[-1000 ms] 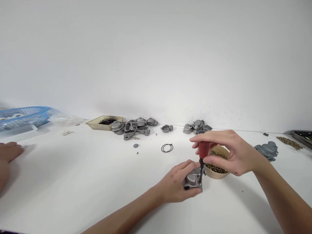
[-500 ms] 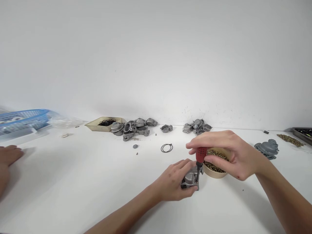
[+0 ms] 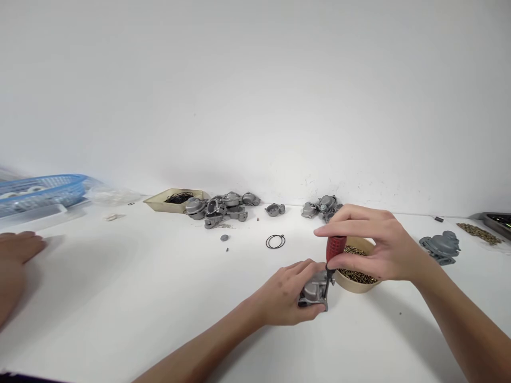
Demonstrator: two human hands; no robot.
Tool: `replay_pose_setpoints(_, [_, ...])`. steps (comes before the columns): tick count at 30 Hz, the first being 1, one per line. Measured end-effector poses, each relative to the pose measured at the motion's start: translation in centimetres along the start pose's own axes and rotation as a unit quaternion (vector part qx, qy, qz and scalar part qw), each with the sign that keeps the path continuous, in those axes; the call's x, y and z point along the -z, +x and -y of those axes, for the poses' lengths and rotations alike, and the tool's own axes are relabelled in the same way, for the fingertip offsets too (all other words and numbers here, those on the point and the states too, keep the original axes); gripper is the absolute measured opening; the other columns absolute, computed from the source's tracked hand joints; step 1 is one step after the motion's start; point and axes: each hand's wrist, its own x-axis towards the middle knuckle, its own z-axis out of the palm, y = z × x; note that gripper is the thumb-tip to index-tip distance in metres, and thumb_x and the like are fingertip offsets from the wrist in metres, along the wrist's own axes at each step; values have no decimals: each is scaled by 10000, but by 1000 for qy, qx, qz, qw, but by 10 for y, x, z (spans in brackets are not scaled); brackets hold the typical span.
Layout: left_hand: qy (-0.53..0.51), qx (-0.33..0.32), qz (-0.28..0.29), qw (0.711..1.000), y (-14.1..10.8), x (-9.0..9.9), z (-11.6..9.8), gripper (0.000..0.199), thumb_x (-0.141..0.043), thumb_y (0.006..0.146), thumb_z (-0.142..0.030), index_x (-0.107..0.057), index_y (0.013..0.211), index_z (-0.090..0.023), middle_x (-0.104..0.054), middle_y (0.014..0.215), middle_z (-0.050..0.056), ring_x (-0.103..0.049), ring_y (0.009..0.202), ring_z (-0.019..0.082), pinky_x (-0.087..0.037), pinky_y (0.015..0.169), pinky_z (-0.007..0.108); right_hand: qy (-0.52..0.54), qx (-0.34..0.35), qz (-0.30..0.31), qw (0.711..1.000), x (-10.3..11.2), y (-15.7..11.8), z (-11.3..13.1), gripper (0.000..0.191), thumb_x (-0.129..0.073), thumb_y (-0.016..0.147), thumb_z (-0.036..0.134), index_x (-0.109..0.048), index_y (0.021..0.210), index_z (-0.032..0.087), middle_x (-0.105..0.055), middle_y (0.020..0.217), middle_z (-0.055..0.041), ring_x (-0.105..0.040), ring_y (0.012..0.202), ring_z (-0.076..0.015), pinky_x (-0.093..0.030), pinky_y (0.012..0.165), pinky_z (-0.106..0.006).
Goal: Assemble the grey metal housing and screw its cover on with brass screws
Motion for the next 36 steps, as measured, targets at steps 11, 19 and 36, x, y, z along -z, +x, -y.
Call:
replay_pose_setpoints(11, [3, -6, -8, 1000, -1, -2, 2, 525, -649, 975, -440, -411, 1406, -258, -697, 1132, 65, -717, 916, 259, -589, 743, 352, 36, 3, -21, 999, -3, 2, -5, 299, -782, 931, 127, -770, 1221, 197, -750, 875, -33, -679, 873, -171, -599, 746, -302])
replay_pose_setpoints(19, [1, -7, -10, 1000, -2, -1, 1, 525, -652, 978, -437, -413, 1416, -273, -695, 1158, 58, -716, 940, 259, -589, 752, 349, 65, -25, -9, 998, -6, -1, -2, 295, -765, 944, 125, -778, 1223, 219, -718, 956, -47, -700, 729, -138, -627, 623, -276])
replay_pose_setpoints(36, [8, -1, -6, 1000, -2, -2, 2, 529, -679, 954, -422, -418, 1386, -266, -698, 1096, 41, -710, 905, 257, -578, 710, 334, 78, -19, 40, 996, -5, -1, -5, 417, -625, 988, 52, -680, 1373, 200, -788, 1016, -60, -726, 902, -169, -622, 799, -324])
